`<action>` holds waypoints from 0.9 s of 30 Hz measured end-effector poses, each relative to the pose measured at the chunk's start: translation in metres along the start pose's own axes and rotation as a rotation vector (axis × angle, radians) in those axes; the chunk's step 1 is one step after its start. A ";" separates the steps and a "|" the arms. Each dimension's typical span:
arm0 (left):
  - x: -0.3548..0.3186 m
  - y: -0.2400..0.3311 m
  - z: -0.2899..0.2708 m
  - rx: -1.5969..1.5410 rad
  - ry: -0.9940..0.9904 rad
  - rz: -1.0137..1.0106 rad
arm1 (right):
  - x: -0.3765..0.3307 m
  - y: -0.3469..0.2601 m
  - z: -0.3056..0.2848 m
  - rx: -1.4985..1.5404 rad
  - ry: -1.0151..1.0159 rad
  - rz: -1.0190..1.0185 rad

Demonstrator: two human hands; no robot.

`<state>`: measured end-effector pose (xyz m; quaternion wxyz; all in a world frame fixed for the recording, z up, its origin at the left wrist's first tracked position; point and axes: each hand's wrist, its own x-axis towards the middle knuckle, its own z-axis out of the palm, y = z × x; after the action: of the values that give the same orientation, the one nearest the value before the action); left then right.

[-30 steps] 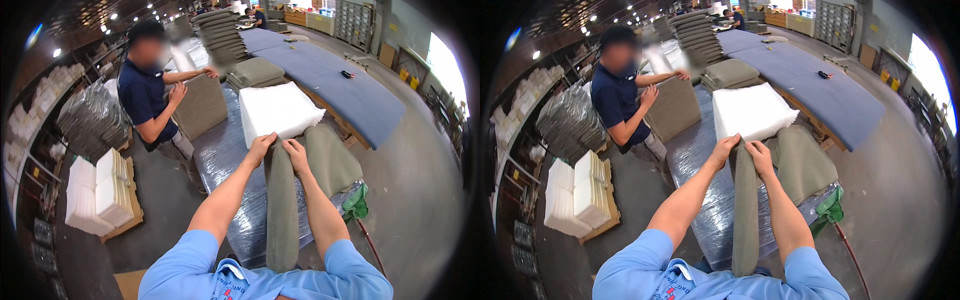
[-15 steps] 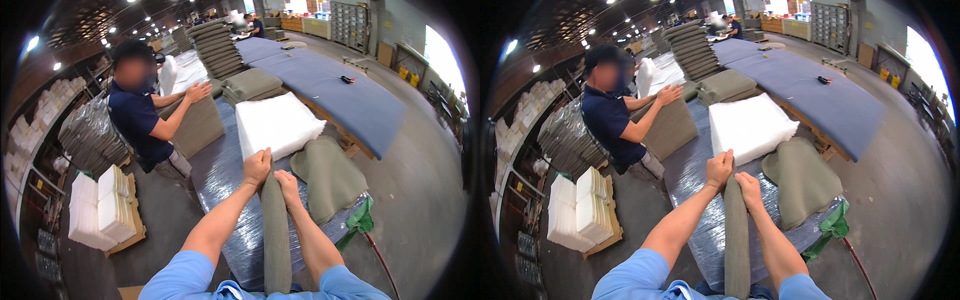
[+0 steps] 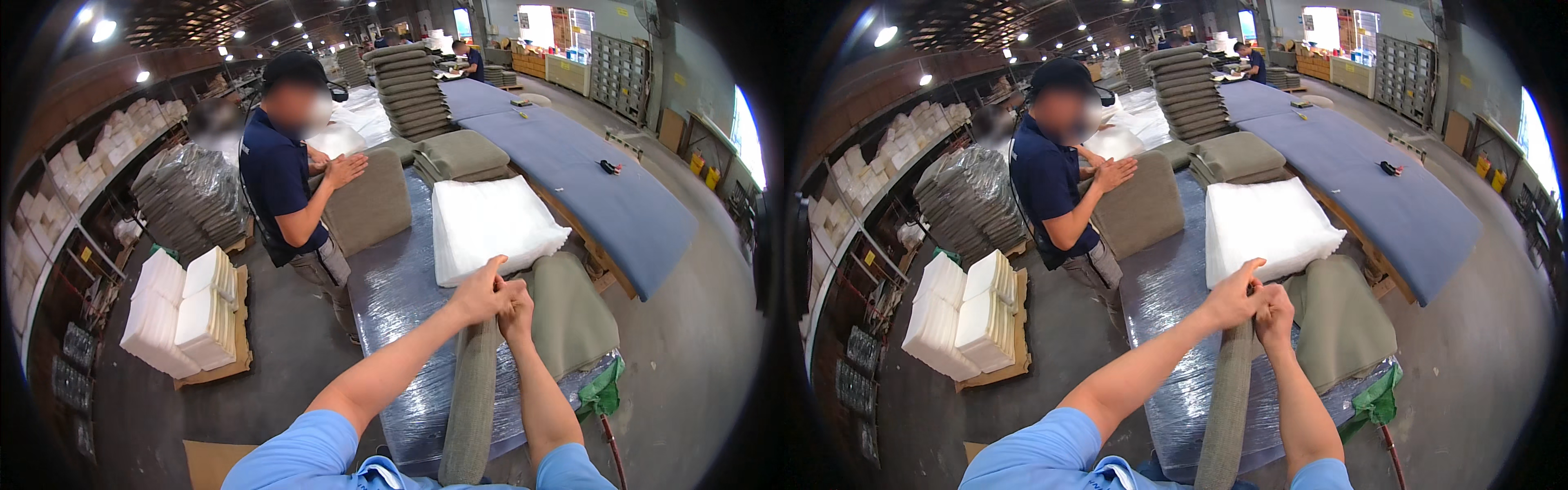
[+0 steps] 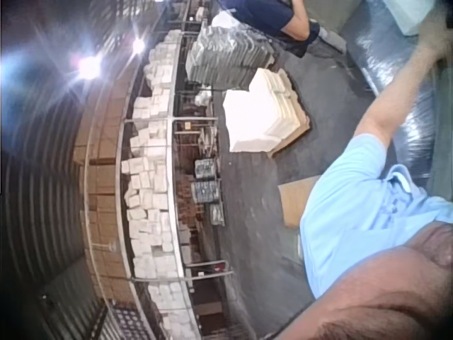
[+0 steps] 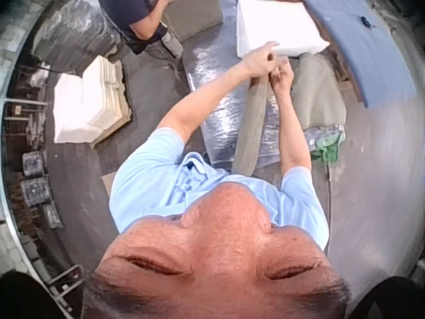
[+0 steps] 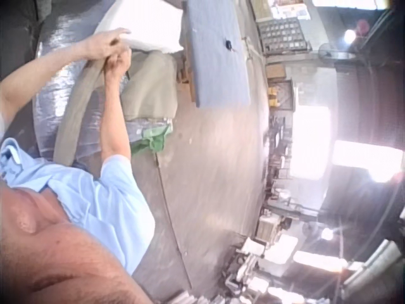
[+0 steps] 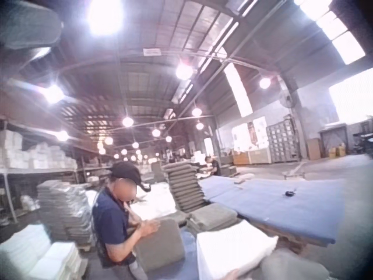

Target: The person inserts white foam inserts into green fabric pillow covers on a long table. They repeatedly open the cover, place the foam inside, and smooth the cover to fit the insert. A coworker performs the same task across the table.

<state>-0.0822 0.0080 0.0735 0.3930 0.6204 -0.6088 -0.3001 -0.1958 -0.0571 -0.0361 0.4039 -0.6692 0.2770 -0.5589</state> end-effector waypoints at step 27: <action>-0.051 -0.095 -0.073 0.111 0.441 -0.501 | -0.135 0.090 -0.114 -0.241 -0.227 0.522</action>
<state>0.0249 0.0629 0.0242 0.3948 0.8211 -0.3532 -0.2125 -0.3291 -0.0189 -0.1777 0.4797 -0.6765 0.4572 -0.3211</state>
